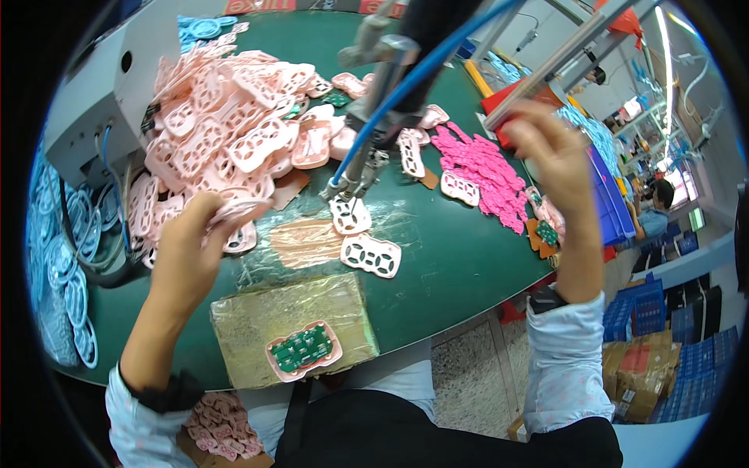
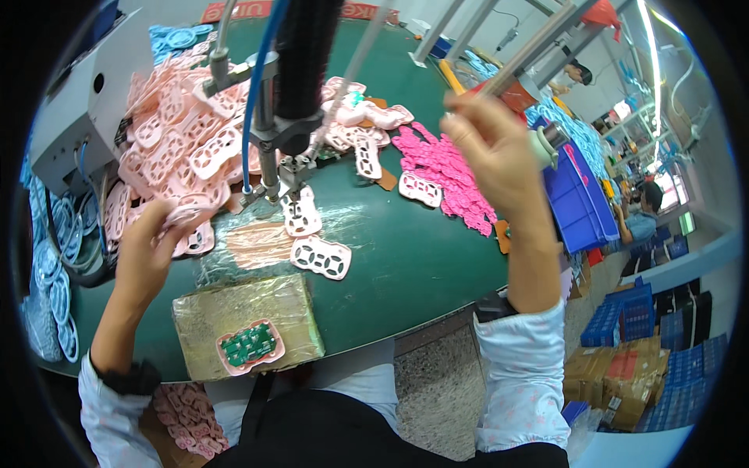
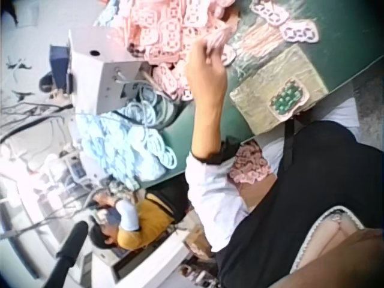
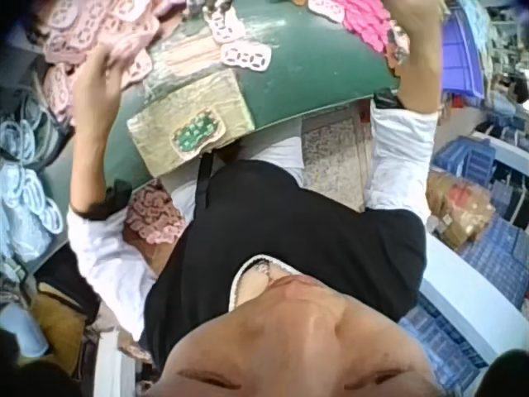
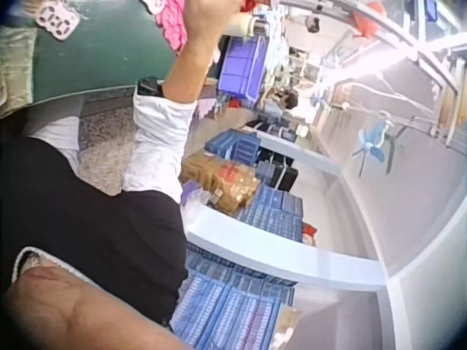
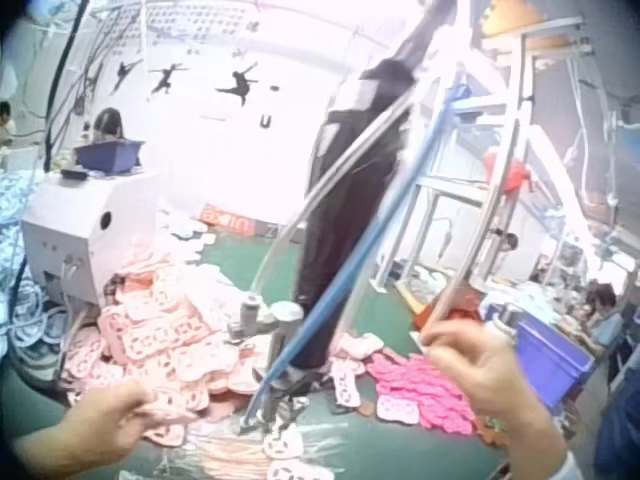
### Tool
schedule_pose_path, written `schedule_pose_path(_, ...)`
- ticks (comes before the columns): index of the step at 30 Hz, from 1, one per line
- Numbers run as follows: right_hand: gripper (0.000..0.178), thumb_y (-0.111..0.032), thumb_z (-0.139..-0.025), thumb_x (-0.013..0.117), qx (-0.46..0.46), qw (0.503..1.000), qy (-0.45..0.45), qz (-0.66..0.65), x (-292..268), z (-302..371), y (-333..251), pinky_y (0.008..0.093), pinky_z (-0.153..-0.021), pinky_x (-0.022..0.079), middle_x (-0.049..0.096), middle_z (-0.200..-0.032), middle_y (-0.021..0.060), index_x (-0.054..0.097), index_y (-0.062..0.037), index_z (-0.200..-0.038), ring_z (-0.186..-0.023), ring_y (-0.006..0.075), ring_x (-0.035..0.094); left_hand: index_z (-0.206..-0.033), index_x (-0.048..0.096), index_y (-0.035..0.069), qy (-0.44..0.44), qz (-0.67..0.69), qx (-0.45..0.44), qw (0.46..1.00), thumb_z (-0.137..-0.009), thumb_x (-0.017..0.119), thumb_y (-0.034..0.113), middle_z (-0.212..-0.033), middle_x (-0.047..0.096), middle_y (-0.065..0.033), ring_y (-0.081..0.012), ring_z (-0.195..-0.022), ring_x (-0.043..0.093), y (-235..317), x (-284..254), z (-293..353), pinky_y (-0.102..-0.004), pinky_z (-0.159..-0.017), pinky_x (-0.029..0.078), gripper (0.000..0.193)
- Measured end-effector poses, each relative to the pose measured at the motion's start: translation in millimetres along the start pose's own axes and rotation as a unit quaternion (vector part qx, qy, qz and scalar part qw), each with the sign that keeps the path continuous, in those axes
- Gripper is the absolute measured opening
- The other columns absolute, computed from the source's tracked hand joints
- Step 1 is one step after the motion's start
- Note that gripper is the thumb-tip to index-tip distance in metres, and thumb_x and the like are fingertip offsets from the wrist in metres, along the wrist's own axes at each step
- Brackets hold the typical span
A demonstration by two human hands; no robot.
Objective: Assemble electronic components into pink plastic housings and secure them with a handheld power tool.
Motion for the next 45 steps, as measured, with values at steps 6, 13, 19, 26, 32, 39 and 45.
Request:
schedule_pose_path(6,0.022,-0.020,-0.077,0.069,0.198,0.893,-0.071,0.397,10,64,157,0.0428,-0.079,0.053,0.070,-0.095,0.0151,0.072,-0.0070,-0.094,-0.089,0.0330,0.067,-0.113,0.055,-0.002,-0.014,0.311,-0.238,0.920,-0.094,0.057,0.010,-0.093,0.065,-0.0070,-0.0133,-0.079,0.066,-13,-20,66,-0.0251,-0.069,0.052,0.022)
schedule_pose_path(13,0.013,-0.013,-0.079,0.067,0.071,0.950,-0.002,0.304,14,92,188,0.0429,-0.077,0.051,0.068,-0.089,0.0120,0.069,-0.0042,-0.088,-0.084,0.0329,0.065,-0.118,0.053,-0.001,0.020,0.445,-0.361,0.819,-0.094,0.058,0.014,-0.094,0.066,-0.0118,-0.0187,-0.078,0.069,-1,-12,108,-0.0307,-0.070,0.058,0.029)
schedule_pose_path(19,0.021,-0.021,-0.078,0.072,0.135,0.947,0.040,0.288,10,84,213,0.0398,-0.077,0.052,0.069,-0.094,0.0157,0.071,-0.0039,-0.090,-0.086,0.0306,0.067,-0.118,0.053,-0.001,-0.009,0.497,-0.376,0.782,-0.093,0.059,0.014,-0.092,0.067,-0.0137,-0.0201,-0.076,0.069,14,7,116,-0.0316,-0.069,0.058,0.030)
schedule_pose_path(26,0.022,-0.023,-0.076,0.071,0.214,0.934,0.018,0.285,12,84,211,0.0383,-0.077,0.053,0.071,-0.089,0.0138,0.072,-0.0063,-0.091,-0.083,0.0285,0.068,-0.116,0.053,-0.002,0.002,0.508,-0.384,0.771,-0.093,0.058,0.012,-0.093,0.067,-0.0140,-0.0196,-0.079,0.069,19,12,134,-0.0318,-0.070,0.059,0.028)
schedule_pose_path(32,0.014,-0.014,-0.076,0.068,0.099,0.952,0.106,0.269,6,88,189,0.0370,-0.071,0.053,0.068,-0.082,0.0133,0.070,-0.0032,-0.084,-0.075,0.0266,0.067,-0.117,0.052,-0.002,0.008,0.521,-0.397,0.755,-0.092,0.058,0.011,-0.093,0.067,-0.0141,-0.0195,-0.079,0.069,21,11,138,-0.0319,-0.071,0.059,0.029)
schedule_pose_path(39,0.009,-0.006,-0.087,0.063,0.031,0.954,0.194,0.227,-14,92,175,0.0295,-0.064,0.053,0.067,-0.085,0.0100,0.068,-0.0011,-0.093,-0.071,0.0192,0.066,-0.120,0.051,-0.007,-0.036,0.564,-0.403,0.720,-0.092,0.055,0.005,-0.096,0.068,-0.0192,-0.0228,-0.083,0.070,41,21,126,-0.0339,-0.074,0.058,0.030)
schedule_pose_path(45,0.017,-0.010,-0.092,0.062,0.263,0.914,0.133,-0.278,-7,102,133,0.0298,-0.071,0.058,0.064,-0.095,0.0045,0.064,0.0014,-0.104,-0.082,0.0106,0.062,-0.122,0.050,-0.006,-0.035,0.569,-0.410,0.712,-0.092,0.054,0.006,-0.099,0.068,-0.0199,-0.0239,-0.082,0.070,45,21,127,-0.0352,-0.074,0.059,0.033)
Point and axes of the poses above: each hand's wrist, its own z-axis away from the middle knuckle, its own x-axis out of the palm, y = z × x, the point moved 4 cm from there along -z, towards the middle knuckle
